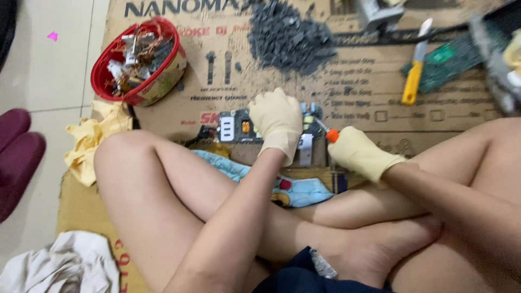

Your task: The person sits on the floor and uses a screwdriver to disassemble a small electronic device, removing screws and separating the casing. They manipulate the internal components and wires while working on a cardboard surface.

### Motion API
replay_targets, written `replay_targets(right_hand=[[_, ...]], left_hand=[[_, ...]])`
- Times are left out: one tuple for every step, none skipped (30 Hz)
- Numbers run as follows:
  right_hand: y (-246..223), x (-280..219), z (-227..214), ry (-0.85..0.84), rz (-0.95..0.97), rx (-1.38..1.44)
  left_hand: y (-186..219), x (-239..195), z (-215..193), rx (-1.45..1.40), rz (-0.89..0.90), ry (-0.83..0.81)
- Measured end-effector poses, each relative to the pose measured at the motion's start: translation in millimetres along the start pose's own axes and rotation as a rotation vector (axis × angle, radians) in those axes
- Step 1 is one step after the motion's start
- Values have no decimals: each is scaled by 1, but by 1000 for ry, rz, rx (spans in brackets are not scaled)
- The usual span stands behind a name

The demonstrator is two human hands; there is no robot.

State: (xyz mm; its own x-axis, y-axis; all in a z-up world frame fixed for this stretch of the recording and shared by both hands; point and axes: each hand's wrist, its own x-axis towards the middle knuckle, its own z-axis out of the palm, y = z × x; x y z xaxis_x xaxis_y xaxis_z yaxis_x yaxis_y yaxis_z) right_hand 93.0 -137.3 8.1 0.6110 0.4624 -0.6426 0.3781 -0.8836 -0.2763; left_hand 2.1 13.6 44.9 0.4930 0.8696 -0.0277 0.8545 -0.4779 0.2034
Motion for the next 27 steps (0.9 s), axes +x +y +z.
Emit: replay_targets(right_hand=[[1, 3, 8, -24, -3, 4], [2, 7, 11, -70, 46, 131], [5, 10, 15, -118, 95, 259], [0, -1, 8, -129, 98, 264], [-4, -12, 0, -194, 91, 418], [-9, -22, -10, -255, 80, 569], [-10, -24, -10, -261, 79, 568], [-10, -24, -13, -309, 91, 595], [-10, -25, -17, -356, 103, 622], [-10, -23, -16, -356, 103, 624], [-10, -20, -14, -319, 84, 602], [-7, -18, -12, -279, 69, 584], [-5, -16, -11, -276, 76, 592], [-4, -14, -11, -130, 47, 353], [-4, -12, -11, 15, 17, 114], [9, -8, -19, 13, 13, 114], [21, -5, -26, 132, 31, 142], [32, 0, -35, 258, 48, 172], [30, -4, -36, 263, 42, 173], [33, -10, -38, 233, 54, 191], [37, -15, -41, 203, 66, 210], [24, -31, -46, 204, 65, 213], [12, -46, -51, 137, 26, 107], [-2, -62, -55, 68, -13, 8], [-6, -68, -59, 68, -13, 15], [-8, -74, -64, 70, -72, -31], [-11, -80, -68, 72, -132, -77]], left_hand=[[-3, -2, 4, 18, -10, -14], [-3, -2, 7, -4, 2, 36], [-2, -2, 9, -25, 14, 85], [-1, -2, 11, -15, 14, 77], [0, -3, 11, -18, 18, 117], [1, -2, 11, -25, 18, 163], [-3, -3, 16, -21, 15, 161], [-3, -1, 19, -16, 19, 173], [-3, 2, 23, -12, 23, 185], [-4, 3, 25, -11, 25, 184], [-5, 5, 27, -19, 26, 218], [-4, 6, 30, -29, 35, 248], [-3, 3, 30, -29, 44, 245], [-3, 2, 28, -29, 42, 259], [-3, 0, 27, -28, 41, 273], [-2, 0, 26, -26, 37, 274], [-2, -1, 24, -30, 29, 254], [0, 0, 23, -37, 23, 240], [-5, 1, 20, -38, 22, 247], [-3, 0, 20, -15, 16, 206], [-2, 0, 20, 9, 10, 165], [0, -1, 17, 10, 12, 167], [1, -2, 14, 6, 2, 138], [0, -4, 11, 6, -4, 109], [-1, -3, 10, 11, 1, 110], [0, -3, 9, 18, 1, 99], [1, -3, 9, 26, 1, 87]])
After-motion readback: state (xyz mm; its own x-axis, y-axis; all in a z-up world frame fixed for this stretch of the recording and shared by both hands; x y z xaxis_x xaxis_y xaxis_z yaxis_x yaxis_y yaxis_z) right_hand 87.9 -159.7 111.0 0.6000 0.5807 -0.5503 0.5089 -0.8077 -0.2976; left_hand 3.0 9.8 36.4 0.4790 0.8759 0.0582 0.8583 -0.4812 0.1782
